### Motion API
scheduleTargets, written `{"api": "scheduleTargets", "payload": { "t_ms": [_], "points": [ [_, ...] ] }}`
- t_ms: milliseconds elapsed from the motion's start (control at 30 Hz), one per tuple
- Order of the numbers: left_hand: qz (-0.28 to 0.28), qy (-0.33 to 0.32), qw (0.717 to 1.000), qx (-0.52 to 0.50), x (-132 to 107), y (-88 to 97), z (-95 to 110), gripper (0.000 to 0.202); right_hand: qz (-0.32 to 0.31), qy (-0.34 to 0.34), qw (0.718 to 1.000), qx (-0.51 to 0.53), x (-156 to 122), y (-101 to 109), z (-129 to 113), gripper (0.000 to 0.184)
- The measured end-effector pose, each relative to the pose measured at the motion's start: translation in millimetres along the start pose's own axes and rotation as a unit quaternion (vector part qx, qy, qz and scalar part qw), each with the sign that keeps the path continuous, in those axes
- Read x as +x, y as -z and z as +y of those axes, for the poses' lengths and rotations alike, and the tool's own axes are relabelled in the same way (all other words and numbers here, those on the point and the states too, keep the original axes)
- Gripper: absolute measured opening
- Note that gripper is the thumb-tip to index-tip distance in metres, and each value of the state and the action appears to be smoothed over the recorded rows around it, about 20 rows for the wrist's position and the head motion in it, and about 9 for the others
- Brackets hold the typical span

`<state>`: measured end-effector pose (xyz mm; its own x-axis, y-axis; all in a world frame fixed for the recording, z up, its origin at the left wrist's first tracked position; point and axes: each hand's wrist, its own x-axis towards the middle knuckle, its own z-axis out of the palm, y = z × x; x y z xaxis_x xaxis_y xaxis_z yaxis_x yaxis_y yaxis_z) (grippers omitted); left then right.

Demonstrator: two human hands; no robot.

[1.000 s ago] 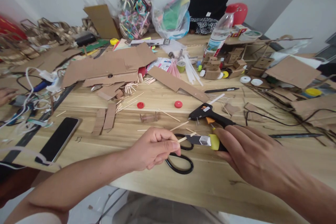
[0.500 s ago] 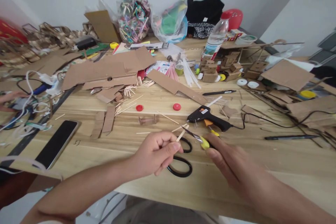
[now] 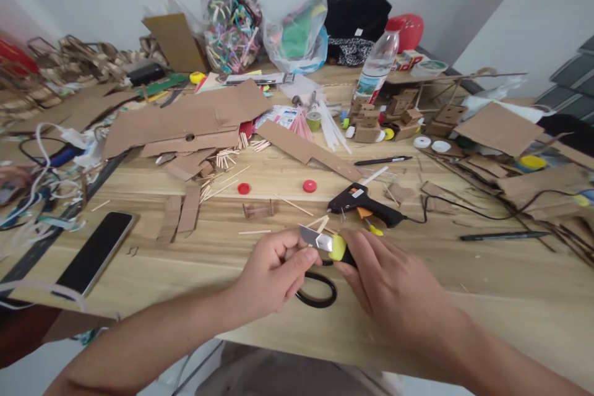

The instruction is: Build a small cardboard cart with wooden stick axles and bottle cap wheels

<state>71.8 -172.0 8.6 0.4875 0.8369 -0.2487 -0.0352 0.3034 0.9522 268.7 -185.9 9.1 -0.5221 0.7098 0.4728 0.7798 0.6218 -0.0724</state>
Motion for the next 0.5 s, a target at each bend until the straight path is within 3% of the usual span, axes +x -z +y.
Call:
{"api": "scheduleTargets", "payload": {
  "t_ms": [200,500],
  "points": [
    [0.024,-0.05,0.998,0.038,-2,3.0,1,0.048,-0.001,0.07,0.993,-0.094,6,-1,16,0.054],
    [-0.027,0.027,0.999,-0.018,4,13.1,-1,0.05,-0.002,0.095,0.986,-0.134,5,2,27,0.051]
  ]
}}
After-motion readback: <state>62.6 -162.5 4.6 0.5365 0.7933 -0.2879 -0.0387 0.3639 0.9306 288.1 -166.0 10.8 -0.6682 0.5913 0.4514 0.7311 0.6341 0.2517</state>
